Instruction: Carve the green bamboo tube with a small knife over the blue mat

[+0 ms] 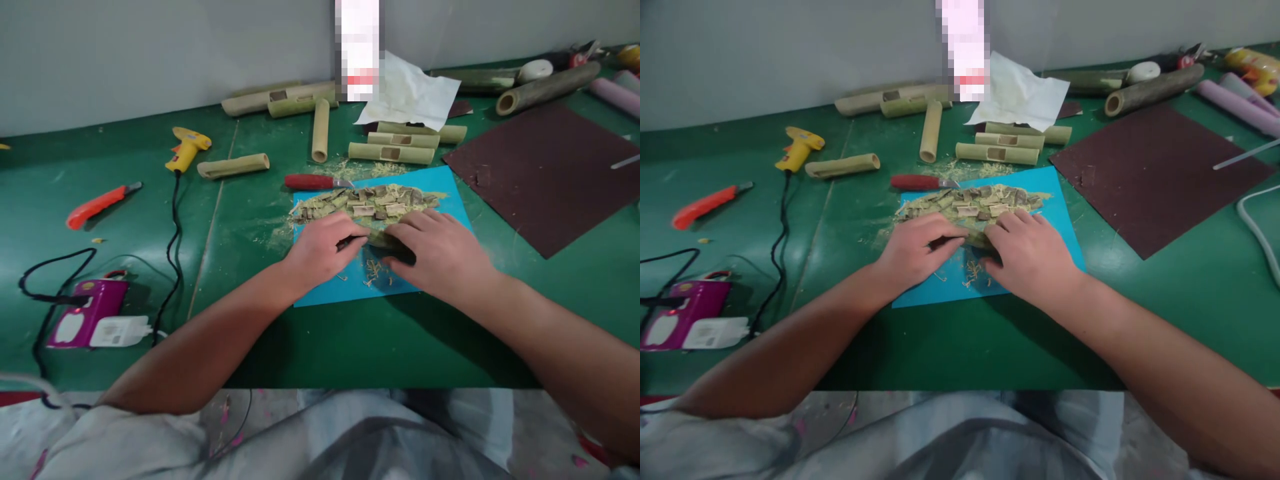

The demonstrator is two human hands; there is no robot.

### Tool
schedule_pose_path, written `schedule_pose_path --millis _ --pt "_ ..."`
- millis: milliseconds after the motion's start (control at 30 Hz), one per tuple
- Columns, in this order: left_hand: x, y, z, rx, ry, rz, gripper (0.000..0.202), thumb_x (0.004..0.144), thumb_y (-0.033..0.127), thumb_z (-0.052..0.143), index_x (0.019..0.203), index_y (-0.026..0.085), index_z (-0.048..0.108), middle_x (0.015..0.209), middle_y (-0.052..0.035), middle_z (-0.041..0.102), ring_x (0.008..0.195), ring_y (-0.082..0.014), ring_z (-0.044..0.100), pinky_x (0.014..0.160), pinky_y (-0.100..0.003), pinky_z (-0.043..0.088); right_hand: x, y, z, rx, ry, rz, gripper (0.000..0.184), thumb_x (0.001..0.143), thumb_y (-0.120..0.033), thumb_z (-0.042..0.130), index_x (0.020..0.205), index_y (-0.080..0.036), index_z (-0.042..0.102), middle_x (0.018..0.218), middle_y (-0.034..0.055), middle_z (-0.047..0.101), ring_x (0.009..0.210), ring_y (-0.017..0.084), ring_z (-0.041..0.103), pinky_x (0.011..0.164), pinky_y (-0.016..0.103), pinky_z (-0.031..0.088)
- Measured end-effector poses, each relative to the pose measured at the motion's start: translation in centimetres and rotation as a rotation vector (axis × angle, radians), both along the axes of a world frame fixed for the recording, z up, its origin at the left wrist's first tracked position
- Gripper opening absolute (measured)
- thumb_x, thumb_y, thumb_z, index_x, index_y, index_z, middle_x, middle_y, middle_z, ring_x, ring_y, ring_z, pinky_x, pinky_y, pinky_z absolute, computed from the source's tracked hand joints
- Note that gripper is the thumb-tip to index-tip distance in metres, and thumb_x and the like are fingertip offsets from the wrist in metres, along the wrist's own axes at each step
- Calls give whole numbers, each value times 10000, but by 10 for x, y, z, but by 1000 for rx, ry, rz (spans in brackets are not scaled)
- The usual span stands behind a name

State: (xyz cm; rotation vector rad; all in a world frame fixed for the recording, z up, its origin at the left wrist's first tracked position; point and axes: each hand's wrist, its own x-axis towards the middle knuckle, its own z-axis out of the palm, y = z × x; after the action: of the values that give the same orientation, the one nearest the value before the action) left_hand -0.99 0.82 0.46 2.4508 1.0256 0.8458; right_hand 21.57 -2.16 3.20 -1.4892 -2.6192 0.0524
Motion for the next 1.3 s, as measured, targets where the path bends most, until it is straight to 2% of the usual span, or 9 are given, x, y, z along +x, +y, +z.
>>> schedule_pose_path --millis 167,333,400,533,667,733,900,1033,1300 --pt "0 -1 9 16 34 -10 128 958 209 616 987 169 735 868 -43 709 809 -146 665 732 -260 514 3 15 -16 -5 125 128 218 886 -242 546 1002 -147 705 974 129 690 929 270 612 770 380 420" --pt "-5 -10 34 37 12 32 115 955 196 616 951 174 729 888 -29 729 824 -138 676 760 -254 529 15 30 -24 -22 336 273 272 757 -197 570 1000 -173 689 989 104 685 952 267 612 818 391 442" --pt "-8 -15 37 45 -11 33 120 954 189 614 950 172 733 888 -30 734 804 -131 679 747 -246 536 18 33 -26 -34 402 293 298 710 -180 575 989 -189 679 991 95 679 971 265 610 841 393 443" --pt "-17 -21 24 65 -25 19 118 950 179 624 964 164 740 896 -37 741 759 -112 679 721 -223 547 19 35 -27 -96 425 320 280 707 -191 583 971 -211 671 980 85 656 965 260 601 830 392 436" --pt "-24 -22 10 60 -36 -5 118 950 171 632 994 175 742 944 -48 760 831 -125 716 772 -220 570 18 35 -28 -125 443 354 200 832 -333 633 988 -221 688 1019 90 664 972 260 605 825 400 429" --pt "-25 -23 10 58 -35 -36 124 954 171 627 997 179 742 938 -44 765 842 -129 725 793 -219 578 18 36 -28 -143 470 353 199 855 -378 653 967 -220 696 1011 87 671 964 256 614 818 396 430" --pt "-24 -24 14 72 38 -90 148 971 174 604 997 196 747 961 -40 776 892 -140 738 829 -217 585 16 35 -20 -222 462 325 152 855 -363 658 913 -226 691 990 77 679 966 250 620 815 387 439" --pt "-26 -21 11 38 68 -112 157 977 183 596 1018 213 745 963 -40 771 868 -134 733 795 -222 590 15 33 -13 -269 419 283 137 878 -367 628 926 -256 693 1006 70 684 997 258 624 836 400 452" --pt "-31 -20 16 -5 114 -207 174 990 204 576 1070 187 730 950 -63 746 838 -147 708 775 -250 578 14 34 -14 -289 402 286 143 881 -384 613 921 -267 684 980 61 690 964 255 626 821 404 455"
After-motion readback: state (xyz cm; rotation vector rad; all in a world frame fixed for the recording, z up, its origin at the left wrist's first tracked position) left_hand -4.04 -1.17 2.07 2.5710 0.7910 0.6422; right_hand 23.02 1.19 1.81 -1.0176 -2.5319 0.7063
